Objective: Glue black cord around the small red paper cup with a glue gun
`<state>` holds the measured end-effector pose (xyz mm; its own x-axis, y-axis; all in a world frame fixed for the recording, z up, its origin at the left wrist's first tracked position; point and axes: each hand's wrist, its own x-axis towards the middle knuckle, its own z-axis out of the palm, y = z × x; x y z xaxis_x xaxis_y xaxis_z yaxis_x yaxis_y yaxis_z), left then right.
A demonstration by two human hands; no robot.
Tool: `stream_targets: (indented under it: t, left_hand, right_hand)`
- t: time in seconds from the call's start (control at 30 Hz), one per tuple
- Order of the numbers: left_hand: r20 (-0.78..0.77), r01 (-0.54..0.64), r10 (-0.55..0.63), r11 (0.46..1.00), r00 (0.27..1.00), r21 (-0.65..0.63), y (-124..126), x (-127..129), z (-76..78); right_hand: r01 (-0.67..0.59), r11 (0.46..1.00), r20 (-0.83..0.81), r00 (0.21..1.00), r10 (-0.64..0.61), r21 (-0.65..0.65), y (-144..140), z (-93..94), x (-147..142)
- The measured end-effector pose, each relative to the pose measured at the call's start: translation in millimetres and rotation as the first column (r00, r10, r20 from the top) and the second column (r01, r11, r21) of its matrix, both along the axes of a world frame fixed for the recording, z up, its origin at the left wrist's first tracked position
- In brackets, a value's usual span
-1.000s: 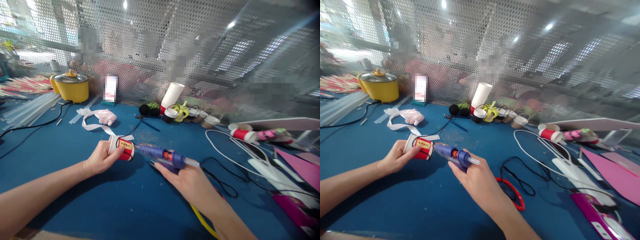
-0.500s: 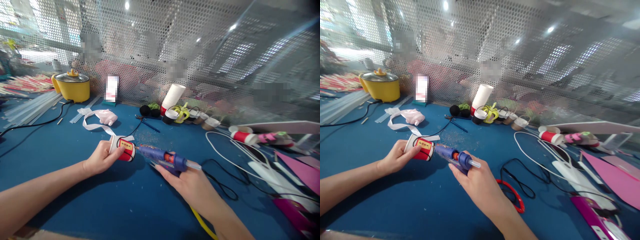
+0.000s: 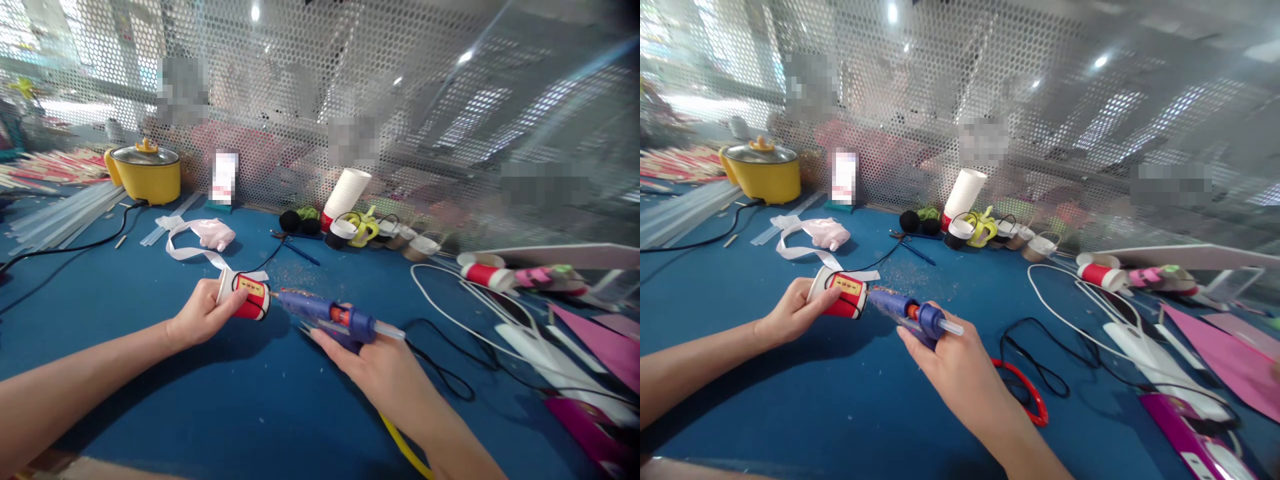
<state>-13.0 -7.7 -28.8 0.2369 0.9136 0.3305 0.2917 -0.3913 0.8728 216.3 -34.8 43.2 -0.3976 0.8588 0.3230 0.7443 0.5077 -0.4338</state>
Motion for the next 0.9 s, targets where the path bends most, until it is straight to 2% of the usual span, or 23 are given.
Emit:
stream_targets:
  t: [0.23,0.43,0.53,0.73,0.9]
  left_hand:
    - [0.076,-0.008,0.011,0.999,0.997,-0.045,0.7,1.4,-1.5]
    - [0.146,-0.018,0.032,0.995,0.989,-0.099,1.6,1.7,-1.7]
    - [0.107,-0.015,0.019,0.999,0.994,-0.038,0.9,1.1,0.1]
    - [-0.078,0.012,0.001,0.984,0.997,0.175,-1.8,0.3,3.0]
    - [-0.095,0.013,0.011,0.969,0.995,0.248,-2.6,1.1,2.0]
  right_hand:
    - [0.003,0.999,0.014,1.0,-0.002,-0.047,-1.3,7.7,-3.4]
    - [0.01,0.997,0.024,1.0,-0.008,-0.079,-4.0,2.8,-1.6]
    - [0.013,0.999,0.025,1.0,-0.012,-0.052,-4.8,0.9,-0.7]
    - [0.002,1.0,0.008,1.0,-0.002,-0.009,-1.3,0.9,-1.4]
    - [-0.001,1.0,0.006,1.0,0.001,-0.011,0.7,0.4,-2.2]
